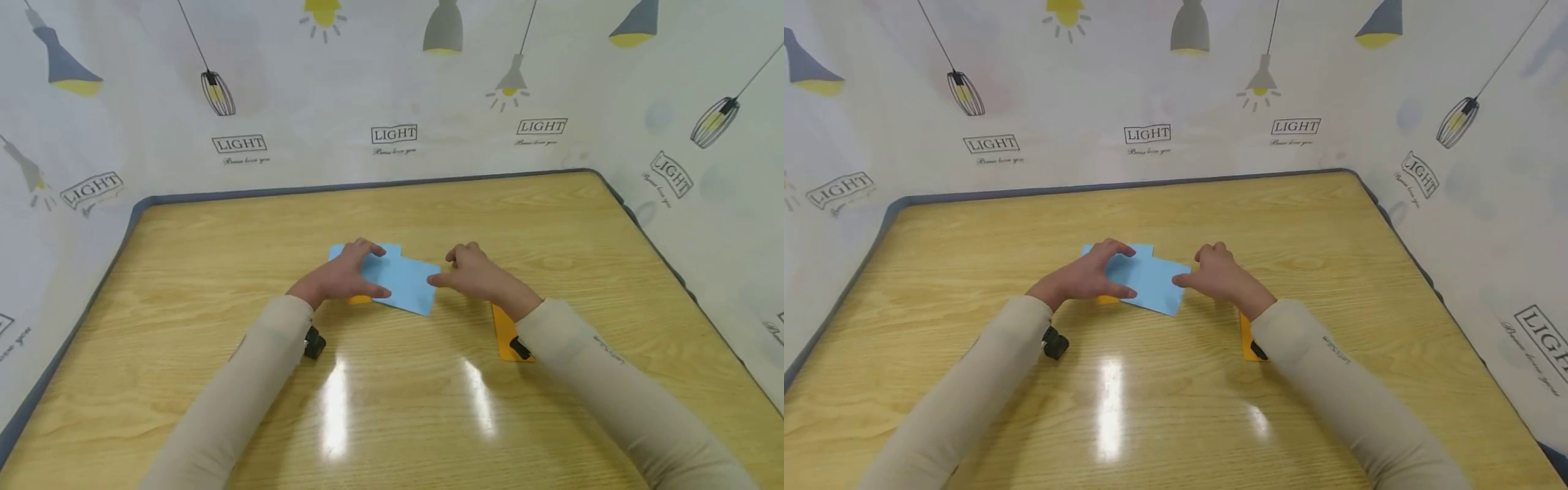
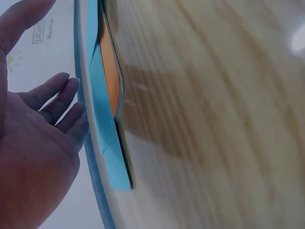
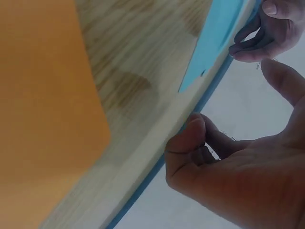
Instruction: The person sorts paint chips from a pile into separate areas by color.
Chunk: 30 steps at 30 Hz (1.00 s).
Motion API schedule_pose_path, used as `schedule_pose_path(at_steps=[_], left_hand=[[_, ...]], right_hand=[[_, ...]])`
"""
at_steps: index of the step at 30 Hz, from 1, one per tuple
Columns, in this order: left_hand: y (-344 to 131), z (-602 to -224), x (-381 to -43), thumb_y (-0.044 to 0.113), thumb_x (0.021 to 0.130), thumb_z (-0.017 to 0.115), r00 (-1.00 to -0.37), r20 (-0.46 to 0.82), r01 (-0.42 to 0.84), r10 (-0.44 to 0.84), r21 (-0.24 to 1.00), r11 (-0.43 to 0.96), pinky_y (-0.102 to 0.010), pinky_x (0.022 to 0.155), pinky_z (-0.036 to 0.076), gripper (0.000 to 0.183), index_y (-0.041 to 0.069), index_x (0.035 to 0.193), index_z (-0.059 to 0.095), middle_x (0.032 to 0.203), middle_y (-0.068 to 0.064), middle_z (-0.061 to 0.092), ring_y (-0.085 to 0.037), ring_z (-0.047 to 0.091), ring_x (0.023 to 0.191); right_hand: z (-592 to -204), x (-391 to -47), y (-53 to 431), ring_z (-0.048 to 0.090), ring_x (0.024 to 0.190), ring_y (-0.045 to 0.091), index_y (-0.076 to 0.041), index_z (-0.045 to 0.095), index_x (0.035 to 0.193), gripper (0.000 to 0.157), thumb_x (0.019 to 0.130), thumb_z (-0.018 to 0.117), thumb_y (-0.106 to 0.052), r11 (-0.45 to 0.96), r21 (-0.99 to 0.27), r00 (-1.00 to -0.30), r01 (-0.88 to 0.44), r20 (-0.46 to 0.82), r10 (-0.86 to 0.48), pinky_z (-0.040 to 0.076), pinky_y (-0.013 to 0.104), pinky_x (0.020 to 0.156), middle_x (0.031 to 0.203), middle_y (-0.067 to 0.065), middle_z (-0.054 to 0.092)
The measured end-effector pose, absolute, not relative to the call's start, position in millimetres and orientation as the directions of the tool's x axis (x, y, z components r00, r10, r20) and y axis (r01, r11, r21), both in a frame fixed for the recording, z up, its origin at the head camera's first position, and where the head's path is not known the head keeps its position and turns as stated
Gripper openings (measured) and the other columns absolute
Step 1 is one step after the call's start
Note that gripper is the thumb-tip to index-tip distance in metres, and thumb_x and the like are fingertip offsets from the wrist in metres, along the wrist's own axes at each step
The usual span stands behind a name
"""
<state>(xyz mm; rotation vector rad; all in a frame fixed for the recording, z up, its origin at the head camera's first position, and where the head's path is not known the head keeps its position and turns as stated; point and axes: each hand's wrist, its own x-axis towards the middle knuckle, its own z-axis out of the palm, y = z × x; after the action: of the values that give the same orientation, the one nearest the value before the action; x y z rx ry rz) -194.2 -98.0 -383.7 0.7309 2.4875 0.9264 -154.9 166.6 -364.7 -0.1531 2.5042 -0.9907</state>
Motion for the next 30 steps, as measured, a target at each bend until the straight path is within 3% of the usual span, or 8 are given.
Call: schedule_pose_path(at_steps=[8,19,30], left_hand=[[-94.0,-388.6,-201.1,0.035,0.075,0.085,-0.768,-0.207,0.378,0.606,0.617,0.69,-0.046,0.107,0.029,0.089,0.002,0.144,0.039,0.147,-0.015,0.033,-0.033,0.025,0.134],[-89.2,-391.8,-201.4,0.036,0.073,0.086,-0.764,-0.23,0.401,0.603,0.564,0.722,-0.051,0.109,0.024,0.101,0.002,0.15,0.029,0.151,-0.018,0.023,-0.039,0.012,0.139],[-86.3,-393.1,-196.9,0.033,0.077,0.084,-0.764,-0.225,0.418,0.604,0.541,0.73,-0.05,0.108,0.025,0.091,0.0,0.146,0.035,0.15,-0.018,0.023,-0.038,0.013,0.138]], right_hand=[[-375.8,-156.6,162.3,0.036,0.125,0.04,0.009,0.036,0.141,0.091,0.081,0.077,-0.047,0.821,-0.571,-0.874,0.008,-0.403,-0.272,0.037,0.051,0.102,0.142,0.029,0.027],[-382.8,-152.7,149.3,0.034,0.121,0.039,0.01,0.031,0.142,0.106,0.072,0.085,-0.048,0.892,-0.437,-0.903,-0.115,-0.328,-0.277,0.041,0.05,0.096,0.135,0.026,0.031],[-381.5,-150.2,148.3,0.035,0.115,0.036,0.006,0.033,0.14,0.099,0.073,0.084,-0.047,0.892,-0.424,-0.904,-0.157,-0.301,-0.302,0.044,0.051,0.087,0.128,0.021,0.033]])
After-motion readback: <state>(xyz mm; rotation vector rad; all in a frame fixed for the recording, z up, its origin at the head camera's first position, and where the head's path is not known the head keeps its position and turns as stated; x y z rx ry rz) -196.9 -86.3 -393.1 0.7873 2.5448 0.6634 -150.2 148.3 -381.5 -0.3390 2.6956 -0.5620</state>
